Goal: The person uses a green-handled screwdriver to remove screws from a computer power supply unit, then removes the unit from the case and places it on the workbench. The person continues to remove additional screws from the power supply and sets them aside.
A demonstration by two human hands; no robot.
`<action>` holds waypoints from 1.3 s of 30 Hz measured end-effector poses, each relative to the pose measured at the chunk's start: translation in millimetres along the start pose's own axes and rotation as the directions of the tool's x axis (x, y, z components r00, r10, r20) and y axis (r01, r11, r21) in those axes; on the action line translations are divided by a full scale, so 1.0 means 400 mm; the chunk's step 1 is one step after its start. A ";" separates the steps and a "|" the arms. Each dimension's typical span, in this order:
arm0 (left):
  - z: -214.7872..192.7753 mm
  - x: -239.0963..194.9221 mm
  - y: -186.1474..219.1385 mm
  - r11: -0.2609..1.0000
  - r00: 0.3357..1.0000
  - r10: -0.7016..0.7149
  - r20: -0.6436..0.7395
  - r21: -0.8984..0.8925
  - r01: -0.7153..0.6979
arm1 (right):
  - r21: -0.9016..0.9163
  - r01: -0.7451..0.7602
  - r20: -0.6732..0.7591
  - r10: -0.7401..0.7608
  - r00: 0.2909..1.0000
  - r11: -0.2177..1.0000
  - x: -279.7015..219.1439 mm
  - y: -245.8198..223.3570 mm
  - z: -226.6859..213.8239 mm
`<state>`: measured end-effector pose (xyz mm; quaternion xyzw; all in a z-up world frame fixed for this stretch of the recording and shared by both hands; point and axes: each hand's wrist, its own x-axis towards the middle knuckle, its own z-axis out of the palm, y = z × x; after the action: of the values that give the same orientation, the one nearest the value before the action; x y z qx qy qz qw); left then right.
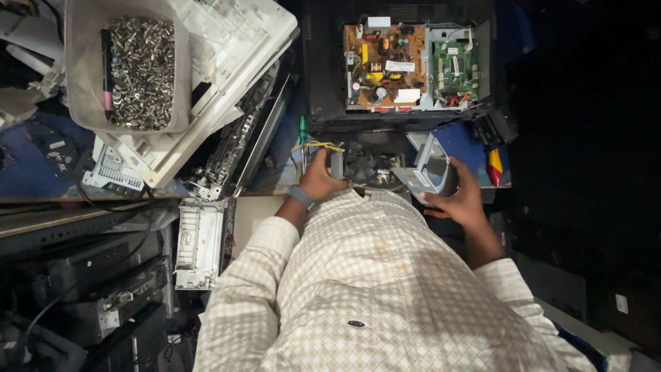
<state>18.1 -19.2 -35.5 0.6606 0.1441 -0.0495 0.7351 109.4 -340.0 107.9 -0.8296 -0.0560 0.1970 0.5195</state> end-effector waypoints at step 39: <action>0.062 -0.182 0.458 0.482 0.882 0.411 0.232 -0.876 0.006 | 0.085 0.185 0.374 -0.204 0.905 0.979 -0.197 -0.532 -0.019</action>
<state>0.4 -29.6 162.1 0.1948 -0.0903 -0.0201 0.9765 64.0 -273.0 319.8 -0.7533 -0.2336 0.3026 0.5351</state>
